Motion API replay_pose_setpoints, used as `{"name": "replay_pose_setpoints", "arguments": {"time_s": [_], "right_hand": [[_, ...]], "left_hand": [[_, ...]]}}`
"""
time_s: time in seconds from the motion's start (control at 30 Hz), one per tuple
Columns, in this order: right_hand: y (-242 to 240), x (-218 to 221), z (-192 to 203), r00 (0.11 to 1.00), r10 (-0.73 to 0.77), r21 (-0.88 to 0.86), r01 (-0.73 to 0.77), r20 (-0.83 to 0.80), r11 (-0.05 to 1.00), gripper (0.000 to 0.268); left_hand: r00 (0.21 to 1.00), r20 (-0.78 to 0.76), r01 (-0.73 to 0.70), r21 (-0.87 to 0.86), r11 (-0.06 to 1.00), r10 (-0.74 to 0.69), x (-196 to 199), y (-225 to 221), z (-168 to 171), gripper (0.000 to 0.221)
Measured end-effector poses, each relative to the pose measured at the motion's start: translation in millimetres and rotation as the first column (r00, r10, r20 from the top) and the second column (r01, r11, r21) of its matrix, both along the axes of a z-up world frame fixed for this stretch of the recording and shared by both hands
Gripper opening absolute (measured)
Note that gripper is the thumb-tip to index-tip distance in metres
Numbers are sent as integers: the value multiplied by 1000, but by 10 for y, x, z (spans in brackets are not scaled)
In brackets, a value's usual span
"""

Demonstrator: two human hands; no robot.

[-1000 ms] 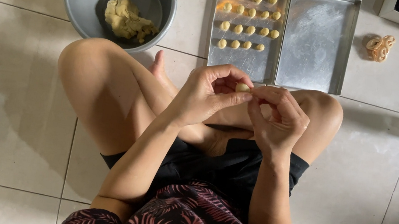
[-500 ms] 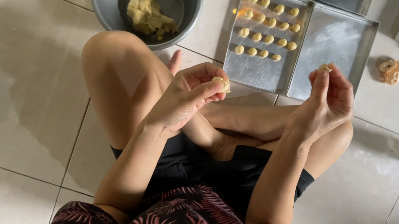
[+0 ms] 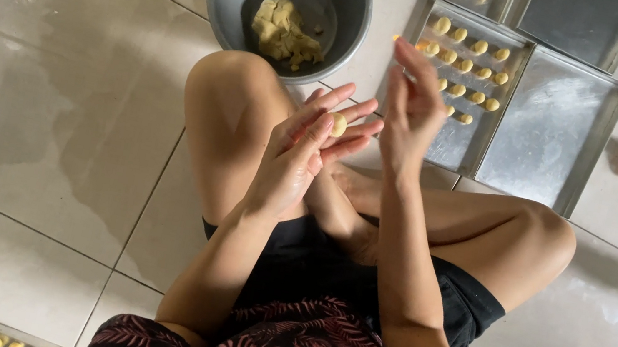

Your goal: Shaping small pieces of dough into balls and placing them on a baking tray

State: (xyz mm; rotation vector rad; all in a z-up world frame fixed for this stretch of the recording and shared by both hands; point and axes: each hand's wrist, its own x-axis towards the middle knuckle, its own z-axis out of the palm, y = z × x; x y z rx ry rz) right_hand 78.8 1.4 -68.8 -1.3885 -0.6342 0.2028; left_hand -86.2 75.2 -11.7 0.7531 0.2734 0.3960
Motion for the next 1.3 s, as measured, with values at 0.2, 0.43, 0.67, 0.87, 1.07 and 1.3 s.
{"name": "replay_pose_setpoints", "arguments": {"time_s": [0.2, 0.43, 0.67, 0.87, 1.07, 1.3], "right_hand": [[-922, -628, 822, 947, -51, -155, 105, 318, 982, 34], [-1311, -810, 750, 905, -178, -250, 289, 386, 924, 32], [-1294, -450, 618, 711, 153, -539, 357, 687, 763, 108], [-1179, -315, 339, 740, 363, -634, 111, 567, 765, 128], [-1159, -537, 240, 612, 480, -665, 103, 629, 740, 125], [-1148, -434, 349, 753, 421, -723, 104, 506, 683, 132]], "left_hand": [[962, 186, 221, -94, 971, -201, 330, -382, -106, 50], [866, 408, 389, -188, 902, -289, 887, -806, -304, 80], [764, 421, 581, -120, 805, -489, 1019, -1049, -601, 95], [880, 318, 426, -195, 884, -354, 876, -921, -569, 114], [881, 323, 472, -565, 677, -345, 844, -948, -624, 134], [783, 381, 534, -10, 845, -491, 858, -1257, -1063, 105]]}}
